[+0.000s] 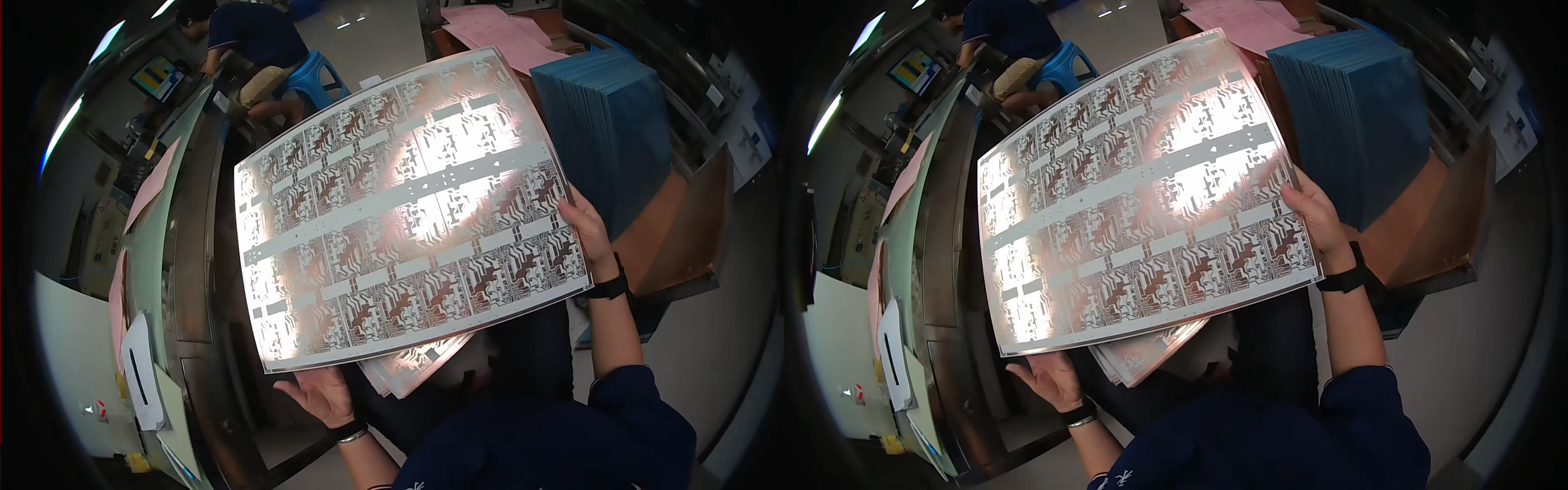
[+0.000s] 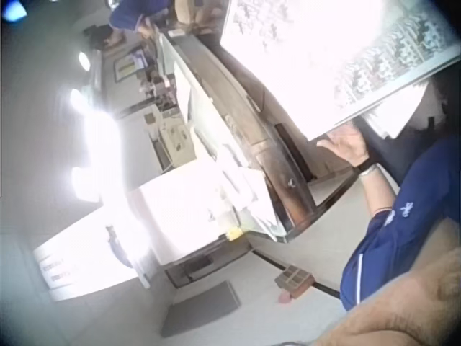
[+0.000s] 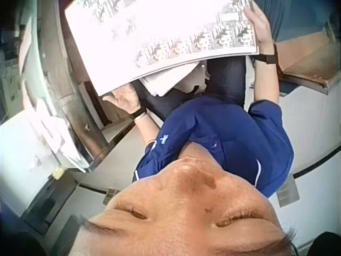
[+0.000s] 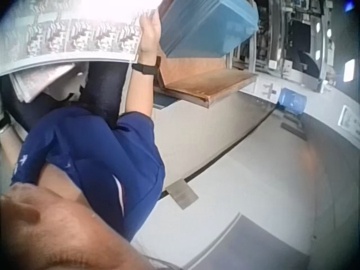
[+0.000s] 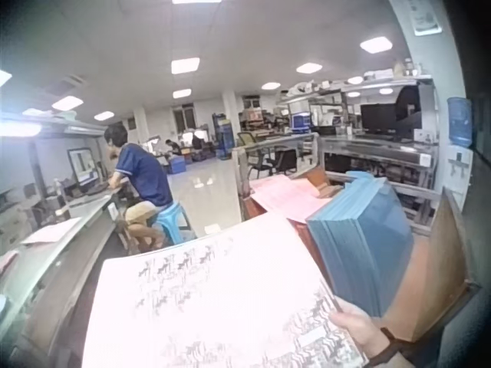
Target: Inspecting and sorting reflective metal sheets from a stack in an industrial setting.
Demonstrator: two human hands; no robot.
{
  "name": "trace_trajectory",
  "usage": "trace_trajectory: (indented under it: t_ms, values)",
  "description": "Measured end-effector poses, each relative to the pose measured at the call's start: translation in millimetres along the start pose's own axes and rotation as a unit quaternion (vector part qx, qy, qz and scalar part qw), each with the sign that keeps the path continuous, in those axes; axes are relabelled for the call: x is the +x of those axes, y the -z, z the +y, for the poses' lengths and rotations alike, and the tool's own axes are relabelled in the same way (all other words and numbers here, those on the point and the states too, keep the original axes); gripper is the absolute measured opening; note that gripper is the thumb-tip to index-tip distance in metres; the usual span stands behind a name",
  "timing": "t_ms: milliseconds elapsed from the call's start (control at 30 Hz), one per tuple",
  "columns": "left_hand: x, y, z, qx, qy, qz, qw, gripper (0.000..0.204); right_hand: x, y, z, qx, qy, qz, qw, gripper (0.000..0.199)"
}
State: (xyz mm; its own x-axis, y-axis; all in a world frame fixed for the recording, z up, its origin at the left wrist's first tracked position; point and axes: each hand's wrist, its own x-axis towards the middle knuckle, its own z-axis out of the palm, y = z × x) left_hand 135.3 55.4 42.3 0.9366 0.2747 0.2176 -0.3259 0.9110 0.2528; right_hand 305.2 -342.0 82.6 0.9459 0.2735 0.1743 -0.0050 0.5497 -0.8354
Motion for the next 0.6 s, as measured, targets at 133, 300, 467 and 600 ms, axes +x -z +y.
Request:
trace_trajectory:
  t_ms: [133, 300, 467, 600]
  values:
    - [0.7, 30.7, 5.4, 0.161, -0.011, 0.15, 0.975, 0.047, -3.9, -10.2, -9.6, -0.005, -0.027, -0.026, 0.999, 0.043]
    - [4.0, 15.5, -4.4, 0.201, -0.002, 0.166, 0.965, 0.042, -6.9, -7.9, -9.0, -0.017, -0.033, 0.009, 0.999, 0.043]
    - [2.5, 13.5, 1.8, 0.232, -0.011, 0.156, 0.96, 0.044, -5.6, -2.4, -8.1, -0.06, -0.043, 0.022, 0.997, 0.044]
    - [-0.8, 1.3, -1.0, 0.274, -0.017, 0.147, 0.95, 0.048, -9.1, 11.2, -2.9, -0.08, -0.057, 0.051, 0.994, 0.044]
